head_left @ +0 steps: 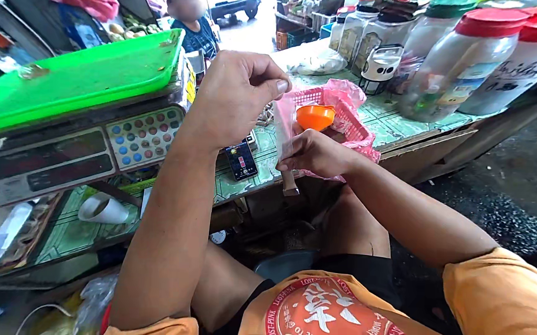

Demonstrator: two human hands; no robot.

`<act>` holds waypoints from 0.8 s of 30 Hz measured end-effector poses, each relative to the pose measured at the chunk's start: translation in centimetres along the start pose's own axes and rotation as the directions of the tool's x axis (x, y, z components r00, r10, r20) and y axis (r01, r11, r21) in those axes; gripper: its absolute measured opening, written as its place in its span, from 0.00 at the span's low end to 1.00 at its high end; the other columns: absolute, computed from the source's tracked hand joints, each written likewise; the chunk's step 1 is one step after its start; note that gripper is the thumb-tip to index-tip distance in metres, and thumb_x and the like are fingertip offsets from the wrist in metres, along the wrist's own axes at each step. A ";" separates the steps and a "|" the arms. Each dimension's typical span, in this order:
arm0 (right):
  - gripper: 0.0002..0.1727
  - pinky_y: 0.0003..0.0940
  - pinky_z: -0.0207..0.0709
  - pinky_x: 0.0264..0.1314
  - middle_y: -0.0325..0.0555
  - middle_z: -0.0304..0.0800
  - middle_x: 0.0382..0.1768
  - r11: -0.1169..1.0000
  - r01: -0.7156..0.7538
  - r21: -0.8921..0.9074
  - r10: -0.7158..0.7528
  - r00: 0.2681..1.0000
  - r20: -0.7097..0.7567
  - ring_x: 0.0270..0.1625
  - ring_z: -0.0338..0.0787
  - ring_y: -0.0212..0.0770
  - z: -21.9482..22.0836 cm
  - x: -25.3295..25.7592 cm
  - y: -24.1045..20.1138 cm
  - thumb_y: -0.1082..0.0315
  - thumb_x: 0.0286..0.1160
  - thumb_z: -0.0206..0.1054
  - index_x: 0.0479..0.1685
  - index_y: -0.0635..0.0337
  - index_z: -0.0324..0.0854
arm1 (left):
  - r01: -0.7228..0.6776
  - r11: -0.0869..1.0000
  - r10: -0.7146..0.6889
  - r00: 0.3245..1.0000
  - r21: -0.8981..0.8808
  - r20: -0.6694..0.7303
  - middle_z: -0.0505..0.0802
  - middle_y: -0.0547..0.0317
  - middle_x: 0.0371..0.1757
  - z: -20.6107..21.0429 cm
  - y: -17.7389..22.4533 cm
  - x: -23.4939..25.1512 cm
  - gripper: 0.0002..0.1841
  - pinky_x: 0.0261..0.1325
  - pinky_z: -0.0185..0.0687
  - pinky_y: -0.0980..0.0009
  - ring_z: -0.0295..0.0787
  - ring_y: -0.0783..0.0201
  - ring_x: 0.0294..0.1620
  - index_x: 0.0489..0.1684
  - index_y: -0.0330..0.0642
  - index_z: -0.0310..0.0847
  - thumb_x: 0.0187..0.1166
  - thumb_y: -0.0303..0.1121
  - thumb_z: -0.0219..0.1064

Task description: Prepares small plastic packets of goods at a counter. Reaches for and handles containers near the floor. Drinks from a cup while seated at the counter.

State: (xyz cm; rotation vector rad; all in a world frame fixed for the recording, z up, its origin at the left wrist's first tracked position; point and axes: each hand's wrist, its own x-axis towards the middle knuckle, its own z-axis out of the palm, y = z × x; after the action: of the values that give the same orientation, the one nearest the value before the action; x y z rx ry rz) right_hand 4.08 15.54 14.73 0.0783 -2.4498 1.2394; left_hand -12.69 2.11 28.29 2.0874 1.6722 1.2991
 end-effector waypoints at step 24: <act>0.12 0.23 0.74 0.24 0.38 0.83 0.24 0.960 -0.278 0.025 0.279 0.948 -0.151 0.22 0.79 0.28 -8.0 -9.5 1.1 0.65 0.85 0.56 0.41 0.57 0.86 | 0.079 0.916 -0.150 0.977 -0.394 -0.153 0.94 0.60 0.34 6.3 -7.7 0.1 0.02 0.49 0.91 0.68 0.92 0.68 0.37 0.38 0.35 0.88 0.77 0.25 0.71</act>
State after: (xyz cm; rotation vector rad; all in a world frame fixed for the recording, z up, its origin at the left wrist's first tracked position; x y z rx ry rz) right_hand 15.15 21.30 14.58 -0.3619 -2.3819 1.3093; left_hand -13.69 7.24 19.83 1.6626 1.4270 1.6619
